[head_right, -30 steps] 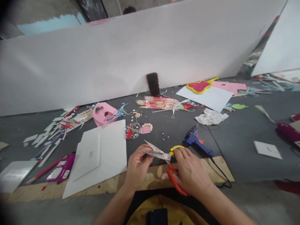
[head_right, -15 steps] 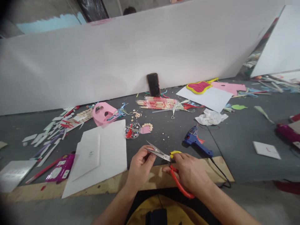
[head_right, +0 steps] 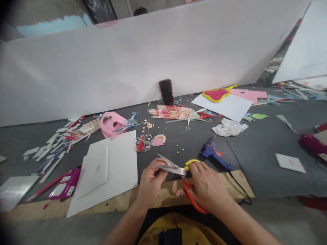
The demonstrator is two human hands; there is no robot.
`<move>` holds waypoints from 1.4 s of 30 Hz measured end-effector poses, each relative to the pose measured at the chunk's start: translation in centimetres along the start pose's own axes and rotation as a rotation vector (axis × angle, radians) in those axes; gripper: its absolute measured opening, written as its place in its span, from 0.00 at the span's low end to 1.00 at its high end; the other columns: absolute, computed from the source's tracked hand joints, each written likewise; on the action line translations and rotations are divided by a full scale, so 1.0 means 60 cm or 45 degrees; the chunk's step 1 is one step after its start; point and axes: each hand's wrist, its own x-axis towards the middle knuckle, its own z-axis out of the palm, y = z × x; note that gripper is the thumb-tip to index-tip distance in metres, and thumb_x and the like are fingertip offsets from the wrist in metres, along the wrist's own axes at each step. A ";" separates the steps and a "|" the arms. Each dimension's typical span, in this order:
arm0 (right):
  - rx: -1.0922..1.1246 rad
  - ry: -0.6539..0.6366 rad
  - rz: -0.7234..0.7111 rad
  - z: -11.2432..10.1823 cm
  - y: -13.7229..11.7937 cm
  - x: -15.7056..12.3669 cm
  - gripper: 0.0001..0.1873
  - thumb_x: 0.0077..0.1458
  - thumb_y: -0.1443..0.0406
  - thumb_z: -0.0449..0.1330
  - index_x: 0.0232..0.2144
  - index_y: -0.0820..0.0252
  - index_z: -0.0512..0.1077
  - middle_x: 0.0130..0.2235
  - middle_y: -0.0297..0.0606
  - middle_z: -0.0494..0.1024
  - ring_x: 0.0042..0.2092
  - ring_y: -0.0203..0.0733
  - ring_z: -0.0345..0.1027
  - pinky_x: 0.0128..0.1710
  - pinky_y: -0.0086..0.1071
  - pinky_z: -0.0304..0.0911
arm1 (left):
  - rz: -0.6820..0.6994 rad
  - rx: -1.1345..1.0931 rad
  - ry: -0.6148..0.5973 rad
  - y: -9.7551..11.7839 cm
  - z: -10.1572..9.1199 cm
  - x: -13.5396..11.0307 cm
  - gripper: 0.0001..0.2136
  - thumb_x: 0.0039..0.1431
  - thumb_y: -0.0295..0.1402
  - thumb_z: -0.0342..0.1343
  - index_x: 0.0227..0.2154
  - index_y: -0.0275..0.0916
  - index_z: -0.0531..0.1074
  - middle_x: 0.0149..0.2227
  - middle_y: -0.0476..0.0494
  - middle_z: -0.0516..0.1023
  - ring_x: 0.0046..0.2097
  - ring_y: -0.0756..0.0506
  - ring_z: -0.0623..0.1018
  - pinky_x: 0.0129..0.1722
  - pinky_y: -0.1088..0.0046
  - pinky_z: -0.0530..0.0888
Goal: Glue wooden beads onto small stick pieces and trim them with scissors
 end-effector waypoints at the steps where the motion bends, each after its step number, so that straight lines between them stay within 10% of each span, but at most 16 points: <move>1: -0.005 -0.003 -0.007 0.000 0.000 0.000 0.15 0.51 0.57 0.57 0.37 0.61 0.65 0.36 0.46 0.75 0.38 0.50 0.70 0.34 0.38 0.63 | -0.016 -0.007 -0.014 0.000 -0.001 0.000 0.06 0.57 0.29 0.54 0.26 0.37 0.73 0.33 0.45 0.72 0.36 0.48 0.73 0.33 0.75 0.69; 42: 0.025 -0.022 0.041 0.009 0.000 0.004 0.14 0.59 0.55 0.50 0.27 0.56 0.63 0.26 0.39 0.76 0.29 0.46 0.72 0.28 0.34 0.59 | -0.134 0.046 -0.017 -0.004 0.000 0.007 0.06 0.56 0.32 0.54 0.28 0.36 0.73 0.31 0.46 0.74 0.31 0.50 0.71 0.29 0.77 0.67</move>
